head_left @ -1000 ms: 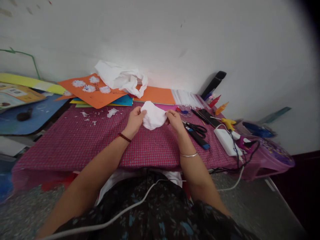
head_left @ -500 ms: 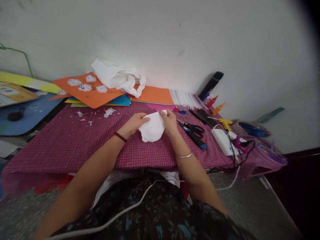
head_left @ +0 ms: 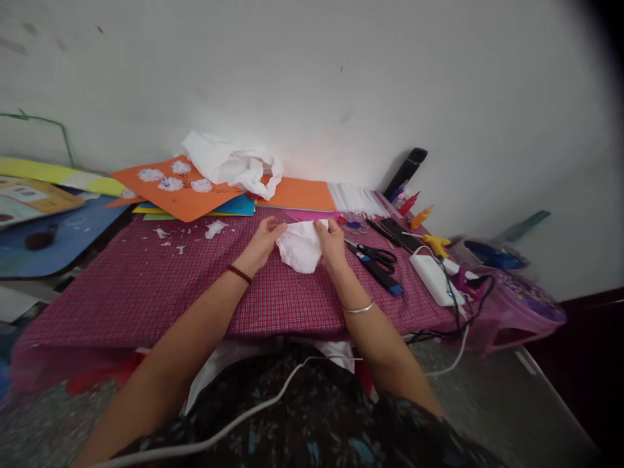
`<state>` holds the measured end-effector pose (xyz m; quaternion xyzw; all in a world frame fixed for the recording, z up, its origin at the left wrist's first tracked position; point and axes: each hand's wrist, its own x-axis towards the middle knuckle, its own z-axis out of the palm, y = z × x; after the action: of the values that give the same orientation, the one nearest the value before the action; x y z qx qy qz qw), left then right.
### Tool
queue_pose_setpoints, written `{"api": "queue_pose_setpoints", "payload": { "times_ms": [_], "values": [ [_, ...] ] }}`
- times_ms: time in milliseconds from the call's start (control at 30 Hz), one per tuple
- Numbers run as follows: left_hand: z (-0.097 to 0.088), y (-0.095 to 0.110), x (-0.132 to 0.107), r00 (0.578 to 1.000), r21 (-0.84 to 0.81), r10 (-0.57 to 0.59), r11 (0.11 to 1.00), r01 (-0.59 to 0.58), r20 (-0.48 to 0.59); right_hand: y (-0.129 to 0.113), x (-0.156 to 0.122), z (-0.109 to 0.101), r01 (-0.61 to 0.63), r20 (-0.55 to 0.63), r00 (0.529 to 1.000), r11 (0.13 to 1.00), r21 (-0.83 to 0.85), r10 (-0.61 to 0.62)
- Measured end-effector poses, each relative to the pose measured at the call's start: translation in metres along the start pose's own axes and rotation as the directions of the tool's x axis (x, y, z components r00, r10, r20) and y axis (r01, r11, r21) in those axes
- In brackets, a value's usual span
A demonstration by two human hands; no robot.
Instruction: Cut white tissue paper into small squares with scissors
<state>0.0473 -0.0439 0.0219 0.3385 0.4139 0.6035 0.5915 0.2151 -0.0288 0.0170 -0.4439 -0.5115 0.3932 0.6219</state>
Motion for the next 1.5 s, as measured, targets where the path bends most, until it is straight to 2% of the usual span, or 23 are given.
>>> {"api": "queue_pose_setpoints", "payload": {
  "times_ms": [100, 267, 400, 567, 700, 767, 867, 933, 1000, 1067, 1133, 1200, 1267, 1333, 1433, 1500],
  "values": [
    [-0.004, 0.004, 0.000, 0.996, -0.029, -0.047, 0.998, 0.049, 0.080, -0.001, 0.001, -0.002, -0.002, -0.008, 1.000, 1.000, 0.020, 0.002],
    [-0.004, 0.010, 0.000, 0.998, -0.088, 0.060, 0.994, -0.058, 0.022, 0.000, 0.001, -0.003, -0.015, -0.038, 0.999, 1.000, 0.011, 0.016],
    [-0.003, 0.010, 0.003, 0.990, -0.081, 0.135, 0.987, -0.139, -0.052, 0.005, -0.001, 0.002, -0.027, -0.012, 1.000, 1.000, -0.012, 0.026],
    [-0.009, 0.010, 0.008, 0.950, 0.022, 0.271, 0.962, -0.271, -0.157, 0.008, -0.004, 0.007, -0.007, 0.053, 0.999, 0.999, -0.037, 0.009],
    [-0.019, 0.015, 0.012, 0.903, 0.244, 0.419, 0.890, -0.385, -0.101, 0.008, -0.005, 0.004, 0.021, 0.085, 0.996, 0.997, -0.071, -0.015],
    [-0.022, 0.017, 0.014, 0.895, 0.319, 0.440, 0.860, -0.398, -0.069, 0.007, -0.003, -0.001, 0.027, 0.105, 0.994, 0.995, -0.094, -0.017],
    [-0.023, 0.020, 0.014, 0.907, 0.305, 0.414, 0.876, -0.374, -0.079, 0.005, 0.002, -0.011, 0.017, 0.206, 0.978, 0.991, -0.134, 0.011],
    [-0.019, 0.022, 0.011, 0.919, 0.290, 0.388, 0.890, -0.353, -0.073, 0.001, 0.004, -0.020, 0.015, 0.311, 0.950, 0.986, -0.163, 0.037],
    [-0.013, 0.022, 0.004, 0.951, 0.282, 0.310, 0.910, -0.303, 0.021, -0.005, 0.004, -0.026, 0.030, 0.391, 0.920, 0.983, -0.182, 0.044],
    [-0.006, 0.022, -0.006, 0.964, 0.306, 0.192, 0.921, -0.242, 0.185, -0.012, 0.000, -0.028, 0.053, 0.448, 0.893, 0.985, -0.166, 0.028],
    [0.001, 0.019, -0.016, 0.943, 0.342, 0.110, 0.913, -0.221, 0.314, -0.016, -0.007, -0.024, 0.048, 0.521, 0.853, 0.990, -0.136, 0.030],
    [0.007, 0.015, -0.023, 0.931, 0.339, 0.142, 0.904, -0.261, 0.336, -0.016, -0.013, -0.016, 0.043, 0.555, 0.830, 0.986, -0.159, 0.053],
    [0.011, 0.011, -0.027, 0.930, 0.294, 0.217, 0.906, -0.305, 0.297, -0.011, -0.018, -0.007, 0.057, 0.509, 0.858, 0.973, -0.225, 0.068],
    [0.013, 0.007, -0.028, 0.935, 0.249, 0.229, 0.922, -0.298, 0.271, -0.006, -0.019, -0.001, 0.078, 0.431, 0.901, 0.961, -0.264, 0.046],
    [0.013, 0.002, -0.025, 0.942, 0.281, 0.099, 0.940, -0.194, 0.322, -0.002, -0.017, 0.003, 0.098, 0.356, 0.935, 0.962, -0.255, -0.001],
    [0.010, 0.001, -0.019, 0.954, 0.365, 0.051, 0.917, -0.162, 0.295, -0.003, -0.016, 0.003, 0.119, 0.308, 0.951, 0.961, -0.249, -0.038]
  ]
}}
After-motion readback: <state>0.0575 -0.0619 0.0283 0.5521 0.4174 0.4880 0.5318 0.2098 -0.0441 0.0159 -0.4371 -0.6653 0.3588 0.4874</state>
